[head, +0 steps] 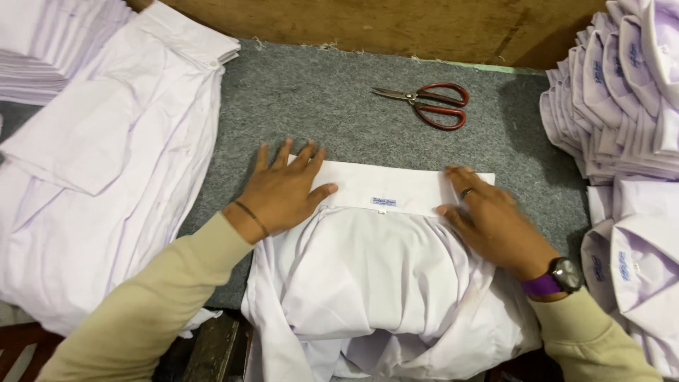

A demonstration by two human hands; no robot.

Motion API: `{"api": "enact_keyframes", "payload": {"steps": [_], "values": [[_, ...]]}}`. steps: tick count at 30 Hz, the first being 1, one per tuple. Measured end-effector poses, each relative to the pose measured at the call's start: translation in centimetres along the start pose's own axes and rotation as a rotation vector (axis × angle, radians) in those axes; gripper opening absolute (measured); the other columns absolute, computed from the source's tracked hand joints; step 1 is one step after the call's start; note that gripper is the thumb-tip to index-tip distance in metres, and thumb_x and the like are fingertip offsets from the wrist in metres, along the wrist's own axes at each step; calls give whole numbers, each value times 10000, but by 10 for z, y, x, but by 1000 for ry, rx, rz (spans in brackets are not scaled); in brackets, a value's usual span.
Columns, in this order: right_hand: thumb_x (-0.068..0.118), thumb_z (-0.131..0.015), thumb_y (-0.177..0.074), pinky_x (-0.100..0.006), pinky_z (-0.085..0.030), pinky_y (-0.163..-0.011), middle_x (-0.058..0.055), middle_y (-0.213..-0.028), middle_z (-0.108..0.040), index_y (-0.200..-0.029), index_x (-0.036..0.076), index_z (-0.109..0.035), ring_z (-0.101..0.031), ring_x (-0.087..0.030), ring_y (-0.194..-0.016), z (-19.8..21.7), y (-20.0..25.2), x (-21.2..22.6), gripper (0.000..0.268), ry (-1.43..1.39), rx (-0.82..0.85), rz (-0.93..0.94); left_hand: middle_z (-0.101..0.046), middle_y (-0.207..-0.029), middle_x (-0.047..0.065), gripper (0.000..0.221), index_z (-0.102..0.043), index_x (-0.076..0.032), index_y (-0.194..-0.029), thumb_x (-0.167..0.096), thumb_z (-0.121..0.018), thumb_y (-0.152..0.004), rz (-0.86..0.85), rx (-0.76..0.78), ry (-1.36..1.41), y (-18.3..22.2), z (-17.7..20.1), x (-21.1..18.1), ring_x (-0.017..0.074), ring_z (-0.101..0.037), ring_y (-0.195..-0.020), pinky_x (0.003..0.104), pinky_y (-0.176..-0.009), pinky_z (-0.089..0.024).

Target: Folding white garments and trimming loose threads with scissors at a quality control station.

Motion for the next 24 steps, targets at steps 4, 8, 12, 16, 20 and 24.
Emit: {"api": "enact_keyframes", "payload": {"steps": [4,8,12,16,20,24], "values": [[419,-538,-976,-667,-394,-1000,-150,-1506,-504,-1537,103,-420,-472,-424,-1321,1,-20,-32,654,96,-16,-69,-500,-1540,130,573,-482,-141,-1487,-465,-467,-1014,-126,-335,-52,-29,14,-26,436,-393,-1428,734,-1077,-271],[339,-633,-952,-528,-427,-933,-161,-1164,-662,-1215,137,-625,-578,-411,-1135,9,-38,-39,332,79,-40,-108,-575,-1493,87,539,-511,-153,-1468,-417,-555,-1000,-351,-501,136,-42,32,-82,313,-505,-1383,579,-1103,-330],[232,-648,-1015,-456,-496,-865,-59,-1189,-751,-1104,0,-720,-718,-358,-1004,48,-23,2,259,-69,-369,145,-548,-1542,166,817,-358,-135,-1554,-675,-431,-945,-497,-311,537,-44,56,-122,336,-535,-1410,435,-1139,-394],[161,-784,-1022,-411,-497,-903,-135,-1049,-694,-1098,-32,-648,-683,-310,-956,73,11,34,248,-143,-596,242,-661,-712,65,392,-534,-129,-807,-487,-492,-963,-607,-382,622,-27,79,-124,266,-617,-655,404,-625,-406],[53,-779,-802,-465,-540,-740,-226,-1150,-705,-1377,60,-438,-668,-328,-875,39,33,14,668,-721,-234,-337,-715,-890,101,272,-609,-126,-1016,-354,-464,-1048,-590,-684,516,37,118,-103,333,-705,-806,460,-656,-478],[387,-764,-831,-233,-606,-733,80,-772,-951,-1020,287,-929,-794,-61,-737,-47,99,-31,270,-457,265,-441,-535,-749,74,187,-567,-58,-941,-183,-540,-1077,-536,-816,455,104,139,-73,259,-547,-622,387,-611,-429]]}}
Point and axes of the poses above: each hand's wrist, its own y-axis away from the middle knuckle, its own z-axis out of the back of the hand, x = y × z, the point moved 8 cm from there along -y, towards the middle knuckle
